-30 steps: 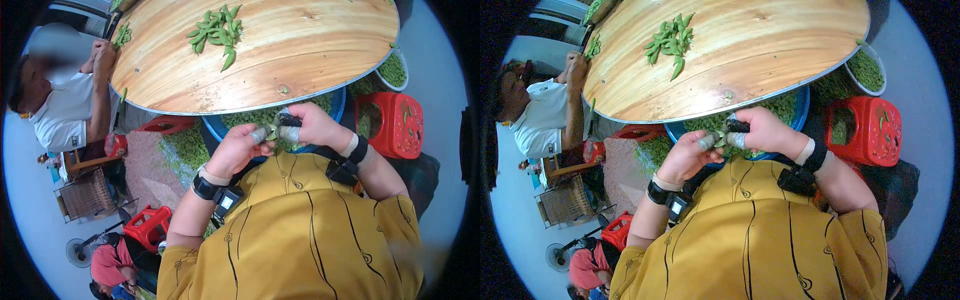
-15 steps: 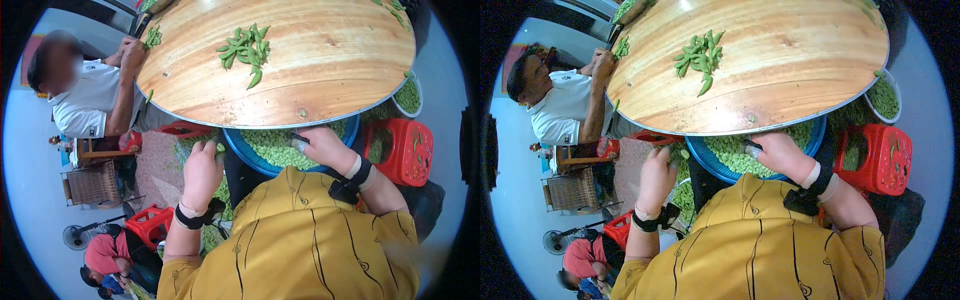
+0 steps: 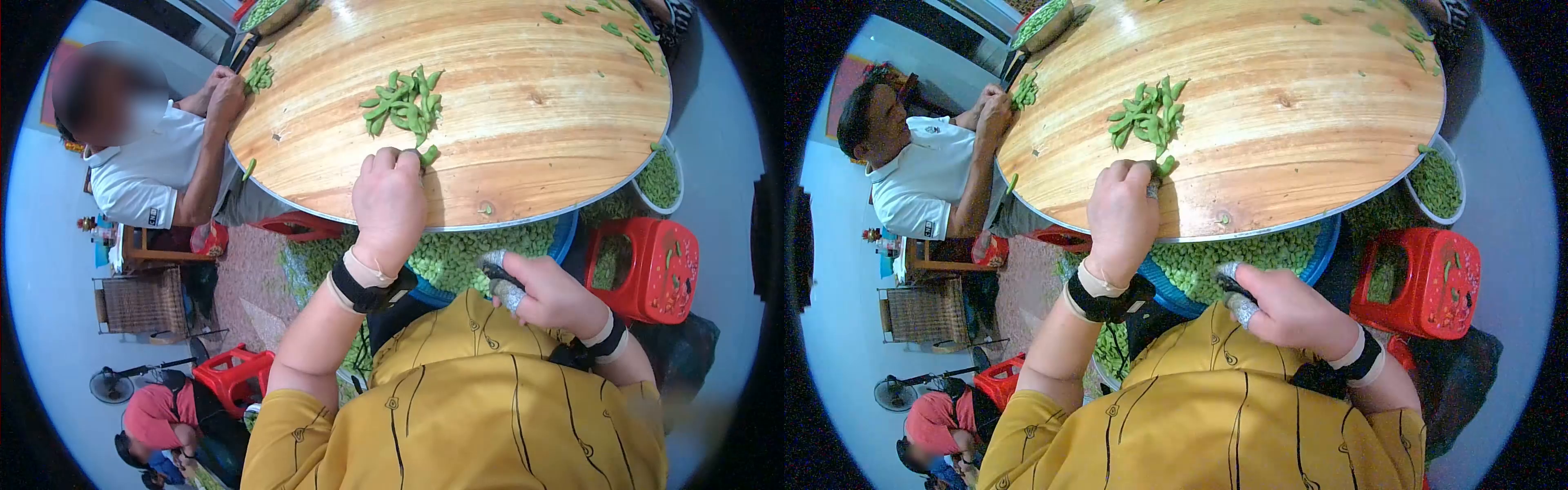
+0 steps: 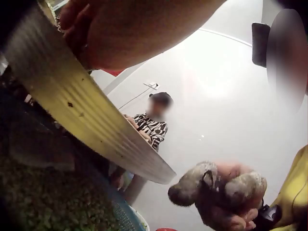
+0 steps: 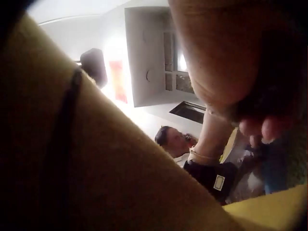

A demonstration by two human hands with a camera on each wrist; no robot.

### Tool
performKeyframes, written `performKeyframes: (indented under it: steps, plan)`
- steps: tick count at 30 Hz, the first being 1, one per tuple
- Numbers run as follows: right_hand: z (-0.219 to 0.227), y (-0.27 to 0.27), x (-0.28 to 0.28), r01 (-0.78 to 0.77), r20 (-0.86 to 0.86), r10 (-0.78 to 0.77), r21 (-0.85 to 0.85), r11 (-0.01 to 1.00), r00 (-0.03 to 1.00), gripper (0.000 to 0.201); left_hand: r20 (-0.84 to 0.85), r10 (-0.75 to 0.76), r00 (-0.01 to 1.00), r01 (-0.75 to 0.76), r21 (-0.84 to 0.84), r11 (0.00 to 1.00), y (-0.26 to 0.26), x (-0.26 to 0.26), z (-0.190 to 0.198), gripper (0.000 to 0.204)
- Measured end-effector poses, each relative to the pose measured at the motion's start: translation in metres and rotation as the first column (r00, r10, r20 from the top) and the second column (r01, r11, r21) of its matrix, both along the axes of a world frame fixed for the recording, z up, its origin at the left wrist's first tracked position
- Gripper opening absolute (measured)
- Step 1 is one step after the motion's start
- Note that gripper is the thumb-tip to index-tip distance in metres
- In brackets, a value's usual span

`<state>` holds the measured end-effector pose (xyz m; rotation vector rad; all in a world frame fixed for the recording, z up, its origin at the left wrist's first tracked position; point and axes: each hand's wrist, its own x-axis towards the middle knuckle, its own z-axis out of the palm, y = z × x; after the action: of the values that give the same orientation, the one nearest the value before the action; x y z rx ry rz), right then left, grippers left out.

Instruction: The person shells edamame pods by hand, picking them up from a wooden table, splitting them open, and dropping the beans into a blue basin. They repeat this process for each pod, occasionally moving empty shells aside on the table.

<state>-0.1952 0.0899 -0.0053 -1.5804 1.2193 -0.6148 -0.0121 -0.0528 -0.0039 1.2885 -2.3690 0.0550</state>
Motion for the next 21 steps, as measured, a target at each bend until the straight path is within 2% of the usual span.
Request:
performKeyframes:
  steps: [2,4,5,6,7,8,9,11,12,19,20,21]
  plan:
    - [0.003,-0.004,0.004,0.029,0.048,-0.029,-0.003,1.000,0.998,0.029,-0.067,-0.003,0.998,0.001,-0.019,1.000,0.002,0.003,0.000,0.020]
    - [0.005,-0.011,0.008,0.173,0.154,-0.169,-0.011,0.985,0.974,0.033,-0.141,-0.031,0.990,0.046,0.109,0.993,0.009,0.009,0.000,0.017]
    - [0.008,-0.015,0.008,0.174,0.153,-0.170,-0.009,0.985,0.973,0.033,-0.142,-0.032,0.989,0.048,0.110,0.993,0.015,0.010,0.002,0.017]
    - [0.012,-0.017,0.008,0.223,0.197,-0.223,0.024,0.974,0.954,0.037,-0.353,0.022,0.935,0.109,0.347,0.932,0.023,0.010,0.007,0.015]
    - [0.014,-0.019,0.009,0.270,0.240,-0.277,0.062,0.961,0.930,0.041,-0.526,0.129,0.841,0.215,0.543,0.812,0.032,0.011,0.013,0.014]
    - [0.014,-0.020,0.009,0.273,0.255,-0.283,0.076,0.959,0.925,0.047,-0.601,0.210,0.772,0.321,0.653,0.686,0.038,0.012,0.018,0.013]
    - [0.017,-0.020,0.010,0.275,0.253,-0.286,0.079,0.958,0.924,0.047,-0.600,0.211,0.772,0.323,0.655,0.683,0.043,0.012,0.020,0.013]
    - [0.025,-0.021,0.011,0.256,0.296,-0.292,0.157,0.954,0.909,0.049,-0.676,0.389,0.626,0.569,0.737,0.365,0.049,0.010,0.022,0.014]
    - [0.023,-0.021,0.011,0.259,0.293,-0.297,0.162,0.952,0.909,0.049,-0.695,0.388,0.605,0.608,0.718,0.338,0.050,0.010,0.022,0.014]
    - [0.014,-0.018,0.010,0.274,0.354,-0.323,0.183,0.944,0.877,0.052,-0.646,0.317,0.695,0.570,0.763,0.306,0.052,0.008,0.005,0.018]
    - [0.013,-0.018,0.010,0.273,0.358,-0.325,0.188,0.943,0.875,0.051,-0.639,0.092,0.763,0.502,0.677,0.539,0.053,0.010,-0.001,0.018]
    - [0.011,-0.018,0.011,0.274,0.357,-0.326,0.188,0.943,0.875,0.051,-0.554,-0.117,0.824,0.449,0.514,0.731,0.054,0.009,0.000,0.018]
